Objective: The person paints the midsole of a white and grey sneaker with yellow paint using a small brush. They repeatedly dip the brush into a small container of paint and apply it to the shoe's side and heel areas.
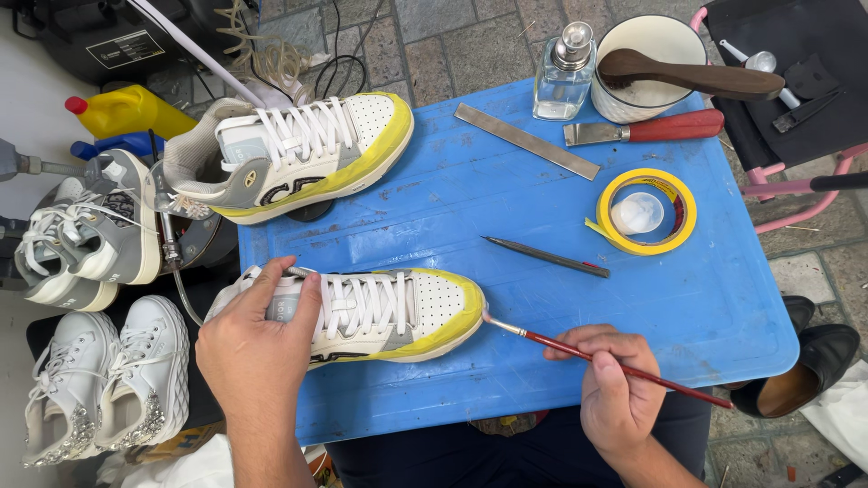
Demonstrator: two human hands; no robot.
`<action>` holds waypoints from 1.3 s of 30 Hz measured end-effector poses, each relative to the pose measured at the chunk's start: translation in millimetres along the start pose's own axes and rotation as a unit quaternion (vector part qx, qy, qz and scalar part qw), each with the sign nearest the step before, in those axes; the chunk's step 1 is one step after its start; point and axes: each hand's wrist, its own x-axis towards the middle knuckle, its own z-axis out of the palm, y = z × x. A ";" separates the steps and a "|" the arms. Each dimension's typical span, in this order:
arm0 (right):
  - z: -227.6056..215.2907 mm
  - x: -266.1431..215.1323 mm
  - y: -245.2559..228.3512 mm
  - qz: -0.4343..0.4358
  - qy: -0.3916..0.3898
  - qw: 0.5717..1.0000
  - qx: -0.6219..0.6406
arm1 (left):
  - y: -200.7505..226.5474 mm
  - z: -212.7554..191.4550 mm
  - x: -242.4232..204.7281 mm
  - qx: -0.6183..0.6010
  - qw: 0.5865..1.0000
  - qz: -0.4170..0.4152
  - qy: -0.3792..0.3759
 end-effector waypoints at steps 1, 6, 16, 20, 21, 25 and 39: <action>-0.1 0.0 -1.0 -0.010 -0.003 1.000 -0.001 | 0.3 -0.2 1.2 0.003 1.000 -0.003 -0.003; 3.2 11.5 0.2 -0.018 0.025 1.000 0.001 | 1.0 0.2 7.1 0.022 0.999 -0.032 -0.024; 12.9 26.8 6.1 0.141 0.067 0.988 -0.018 | 2.3 -0.2 13.6 0.018 0.998 -0.040 -0.034; 7.3 26.7 5.1 0.158 0.092 0.982 0.048 | 3.2 -0.3 14.3 0.005 0.998 -0.045 -0.032; 5.8 26.3 3.9 0.153 0.097 0.982 0.058 | 3.1 -0.2 14.9 0.001 0.998 -0.047 -0.032; 6.1 23.6 -0.9 0.106 0.105 0.986 0.073 | 2.3 0.0 18.8 0.025 0.996 -0.062 -0.054; 19.7 -7.6 -4.8 -0.238 -0.147 0.938 -0.202 | 2.0 -0.2 33.8 0.021 0.994 -0.075 -0.082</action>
